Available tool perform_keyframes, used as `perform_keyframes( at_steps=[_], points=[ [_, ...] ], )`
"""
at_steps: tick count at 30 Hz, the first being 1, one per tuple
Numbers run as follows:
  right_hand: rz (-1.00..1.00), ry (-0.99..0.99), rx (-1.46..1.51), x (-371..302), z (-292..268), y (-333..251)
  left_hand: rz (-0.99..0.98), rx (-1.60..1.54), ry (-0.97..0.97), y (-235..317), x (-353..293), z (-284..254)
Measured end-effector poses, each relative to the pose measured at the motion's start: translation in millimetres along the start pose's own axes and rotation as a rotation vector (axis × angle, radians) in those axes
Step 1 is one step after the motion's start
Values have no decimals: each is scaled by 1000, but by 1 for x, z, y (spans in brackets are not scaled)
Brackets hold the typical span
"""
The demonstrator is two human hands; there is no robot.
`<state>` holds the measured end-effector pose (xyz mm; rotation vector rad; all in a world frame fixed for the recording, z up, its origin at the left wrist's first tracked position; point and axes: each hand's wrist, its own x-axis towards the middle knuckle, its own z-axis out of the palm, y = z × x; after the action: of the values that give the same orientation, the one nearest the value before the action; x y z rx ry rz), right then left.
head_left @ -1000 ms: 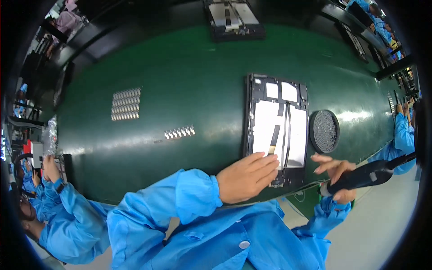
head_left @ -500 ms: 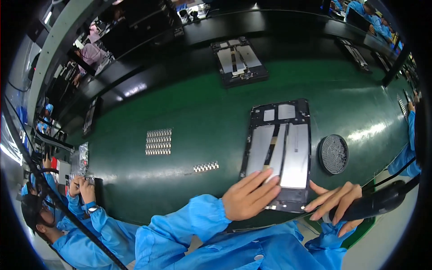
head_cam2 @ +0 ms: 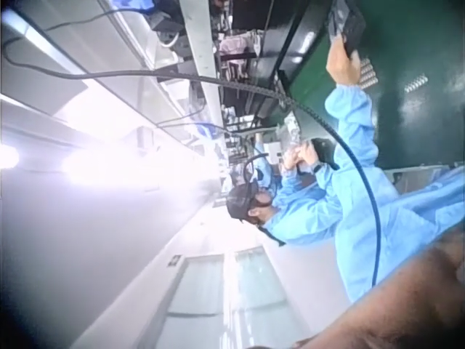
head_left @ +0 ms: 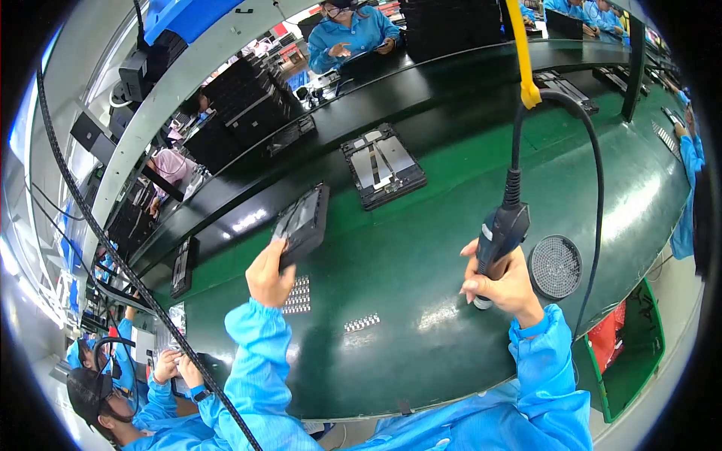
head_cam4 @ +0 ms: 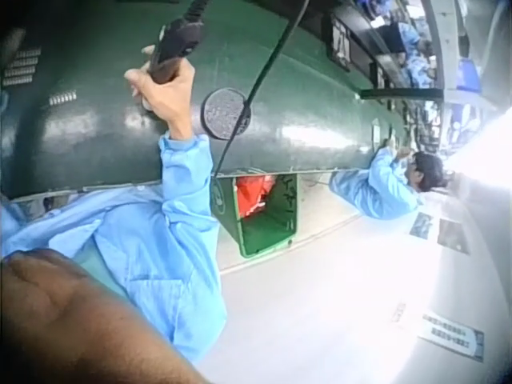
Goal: Assembling internal components into a tablet casing and securing them using an electric screwdriver.
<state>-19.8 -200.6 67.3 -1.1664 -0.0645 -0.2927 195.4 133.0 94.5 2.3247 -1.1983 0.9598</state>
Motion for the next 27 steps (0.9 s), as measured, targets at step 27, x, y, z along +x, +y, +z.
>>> perform_keyframes(
  at_steps=[27],
  points=[
    [-108,25,81,21,-37,13,-98,281,-464,27,128,221]
  ],
)
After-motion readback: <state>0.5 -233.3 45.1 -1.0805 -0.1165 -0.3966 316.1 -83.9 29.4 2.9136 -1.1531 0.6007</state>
